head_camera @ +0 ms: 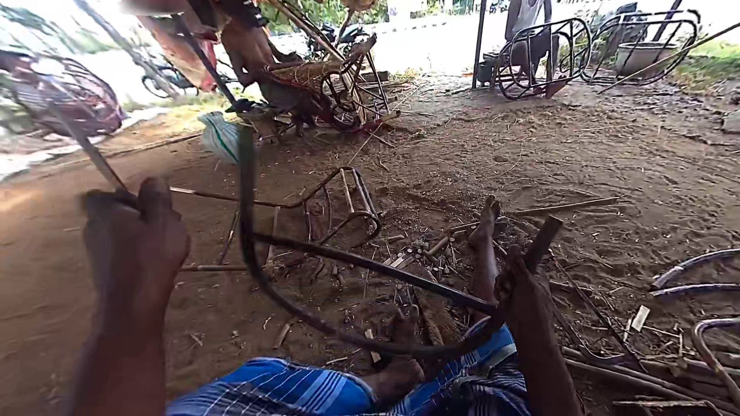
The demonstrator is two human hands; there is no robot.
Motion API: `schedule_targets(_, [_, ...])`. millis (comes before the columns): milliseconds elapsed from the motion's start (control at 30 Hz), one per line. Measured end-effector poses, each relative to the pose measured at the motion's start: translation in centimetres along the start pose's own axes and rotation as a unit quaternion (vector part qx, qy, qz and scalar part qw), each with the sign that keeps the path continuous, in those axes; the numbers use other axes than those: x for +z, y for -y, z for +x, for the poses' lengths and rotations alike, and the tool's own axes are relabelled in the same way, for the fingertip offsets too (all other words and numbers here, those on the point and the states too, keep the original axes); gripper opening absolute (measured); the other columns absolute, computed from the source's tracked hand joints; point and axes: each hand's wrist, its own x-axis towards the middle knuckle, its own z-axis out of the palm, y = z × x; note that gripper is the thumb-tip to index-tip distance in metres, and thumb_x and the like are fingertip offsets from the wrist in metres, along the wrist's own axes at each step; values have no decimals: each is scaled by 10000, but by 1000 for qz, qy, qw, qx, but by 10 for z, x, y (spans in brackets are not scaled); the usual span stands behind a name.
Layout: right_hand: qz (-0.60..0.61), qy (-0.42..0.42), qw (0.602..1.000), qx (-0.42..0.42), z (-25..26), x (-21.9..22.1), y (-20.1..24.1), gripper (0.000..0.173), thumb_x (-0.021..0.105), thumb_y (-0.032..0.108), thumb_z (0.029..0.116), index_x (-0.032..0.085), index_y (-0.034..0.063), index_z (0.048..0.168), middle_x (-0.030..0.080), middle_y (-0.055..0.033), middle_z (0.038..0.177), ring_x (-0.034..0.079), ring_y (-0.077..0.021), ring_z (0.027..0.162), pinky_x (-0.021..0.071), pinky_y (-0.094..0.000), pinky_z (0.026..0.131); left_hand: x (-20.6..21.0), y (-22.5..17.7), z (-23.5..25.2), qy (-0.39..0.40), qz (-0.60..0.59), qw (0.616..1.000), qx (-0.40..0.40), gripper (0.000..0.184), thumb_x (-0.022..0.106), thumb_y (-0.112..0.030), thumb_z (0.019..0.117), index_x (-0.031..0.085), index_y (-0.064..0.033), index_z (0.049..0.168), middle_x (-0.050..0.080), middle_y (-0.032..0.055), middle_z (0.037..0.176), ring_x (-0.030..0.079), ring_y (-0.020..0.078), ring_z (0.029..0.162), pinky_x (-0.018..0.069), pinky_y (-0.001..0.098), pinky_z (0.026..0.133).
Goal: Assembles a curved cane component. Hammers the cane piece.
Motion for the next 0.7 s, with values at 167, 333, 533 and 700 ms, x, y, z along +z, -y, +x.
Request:
schedule_targets(167, [-107,177,972,-114,-34,47,-73,318,580,433,1029,625,118,1019,563,-12,684,543,-122,541,507,-314,509,32,-19,-108,133,-163,975,-67,296,490,-224,1061,564,-85,1312,510,-1,809,465,80,584,425,270,519])
schedule_targets(333, [-369,283,885,6,-10,77,-173,393,568,345,1056,552,47,1311,691,-120,1024,680,-224,872,577,-453,810,52,-23,-220,197,-59,976,70,434,361,-277,1089,634,22,1245,669,135,846,657,269,671,568,506,616])
schedule_targets(533, [-441,288,849,-36,-20,105,-172,422,583,335,1051,520,47,1353,674,-187,986,675,-322,857,557,-540,770,75,-26,-254,167,28,972,163,344,492,-154,1040,655,45,1269,704,199,1035,723,316,793,616,491,696])
schedule_targets(700, [-493,285,822,-27,-11,111,-182,438,592,377,1038,533,63,1337,697,-169,995,700,-323,906,565,-549,824,86,-33,-246,236,123,957,114,291,538,-176,1044,668,-3,1239,710,171,942,717,330,747,598,493,647])
